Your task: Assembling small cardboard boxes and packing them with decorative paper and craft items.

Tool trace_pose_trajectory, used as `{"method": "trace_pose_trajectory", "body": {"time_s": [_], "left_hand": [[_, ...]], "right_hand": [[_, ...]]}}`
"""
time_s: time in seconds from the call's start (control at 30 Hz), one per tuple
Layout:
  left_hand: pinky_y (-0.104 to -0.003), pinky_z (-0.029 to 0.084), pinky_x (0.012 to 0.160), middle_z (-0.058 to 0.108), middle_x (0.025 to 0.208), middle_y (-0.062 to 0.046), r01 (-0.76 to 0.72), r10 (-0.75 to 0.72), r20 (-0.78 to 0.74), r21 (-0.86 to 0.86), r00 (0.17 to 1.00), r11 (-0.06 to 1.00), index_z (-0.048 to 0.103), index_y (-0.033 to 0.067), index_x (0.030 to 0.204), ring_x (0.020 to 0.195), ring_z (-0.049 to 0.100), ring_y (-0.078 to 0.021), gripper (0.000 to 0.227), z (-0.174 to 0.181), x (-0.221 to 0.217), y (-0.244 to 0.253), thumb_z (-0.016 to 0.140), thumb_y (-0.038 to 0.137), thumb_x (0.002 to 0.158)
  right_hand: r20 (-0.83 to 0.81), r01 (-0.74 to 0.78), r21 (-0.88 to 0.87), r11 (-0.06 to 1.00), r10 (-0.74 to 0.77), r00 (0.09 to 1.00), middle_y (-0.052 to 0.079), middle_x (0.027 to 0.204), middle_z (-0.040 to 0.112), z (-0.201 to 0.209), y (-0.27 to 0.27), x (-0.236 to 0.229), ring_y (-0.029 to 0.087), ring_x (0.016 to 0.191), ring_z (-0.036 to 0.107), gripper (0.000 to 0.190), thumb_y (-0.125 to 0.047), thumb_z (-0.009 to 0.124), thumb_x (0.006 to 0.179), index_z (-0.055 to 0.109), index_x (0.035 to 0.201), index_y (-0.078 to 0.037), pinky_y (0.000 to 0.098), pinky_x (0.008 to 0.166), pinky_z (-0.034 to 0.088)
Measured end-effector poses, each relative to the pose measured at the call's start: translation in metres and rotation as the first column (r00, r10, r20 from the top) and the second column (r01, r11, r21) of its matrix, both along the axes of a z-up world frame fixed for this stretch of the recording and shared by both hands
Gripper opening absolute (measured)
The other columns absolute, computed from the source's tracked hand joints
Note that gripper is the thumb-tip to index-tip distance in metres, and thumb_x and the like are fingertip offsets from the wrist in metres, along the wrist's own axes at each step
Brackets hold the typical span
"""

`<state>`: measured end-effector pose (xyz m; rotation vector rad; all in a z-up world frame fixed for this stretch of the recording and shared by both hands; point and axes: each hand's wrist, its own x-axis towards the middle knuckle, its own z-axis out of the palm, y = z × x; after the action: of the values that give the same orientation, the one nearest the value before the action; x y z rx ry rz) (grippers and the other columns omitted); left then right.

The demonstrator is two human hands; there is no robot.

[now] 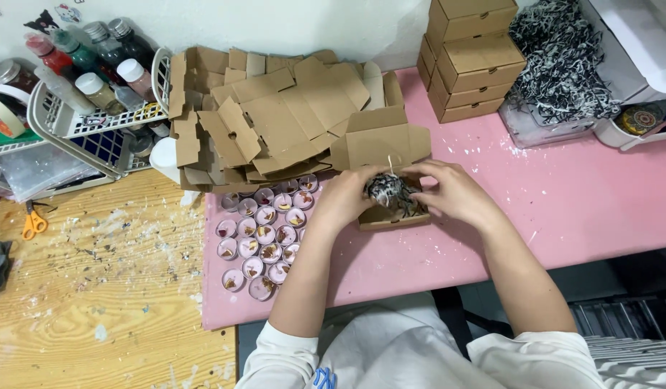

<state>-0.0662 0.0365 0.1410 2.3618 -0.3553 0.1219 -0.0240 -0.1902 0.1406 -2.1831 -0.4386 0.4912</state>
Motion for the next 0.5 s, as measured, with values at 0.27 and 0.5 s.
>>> {"method": "trace_pose_trajectory", "body": {"time_s": [0.27, 0.5], "left_hand": [[-0.044, 0.056, 0.081, 0.075, 0.105, -0.012, -0.008, 0.003, 0.03, 0.173, 1.0, 0.985, 0.074, 0.0178, 0.111, 0.099, 0.071, -0.0341, 0.04, -0.024, 0.001, 0.007, 0.083, 0.009, 0.073], [-0.042, 0.058, 0.078, 0.076, 0.095, -0.013, 0.024, -0.023, 0.025, -0.069, 0.999, 0.997, 0.068, 0.0076, 0.11, 0.093, 0.074, -0.0316, 0.033, -0.055, 0.015, 0.0, 0.079, 0.006, 0.079]], "right_hand": [[0.472, -0.236, -0.351, 0.906, 0.389, 0.791, 0.01, 0.112, 0.071, -0.037, 0.006, 0.01, 0.03, 0.109, 0.066, 0.034, -0.011, 0.078, 0.081, 0.07, 0.114, -0.009, 0.0414, 0.092, 0.054], [0.467, -0.32, -0.242, 0.916, 0.399, 0.789, 0.015, 0.107, 0.071, -0.011, 0.02, 0.004, 0.033, 0.103, 0.065, 0.044, -0.018, 0.083, 0.073, 0.069, 0.112, -0.002, 0.0461, 0.09, 0.053]]}}
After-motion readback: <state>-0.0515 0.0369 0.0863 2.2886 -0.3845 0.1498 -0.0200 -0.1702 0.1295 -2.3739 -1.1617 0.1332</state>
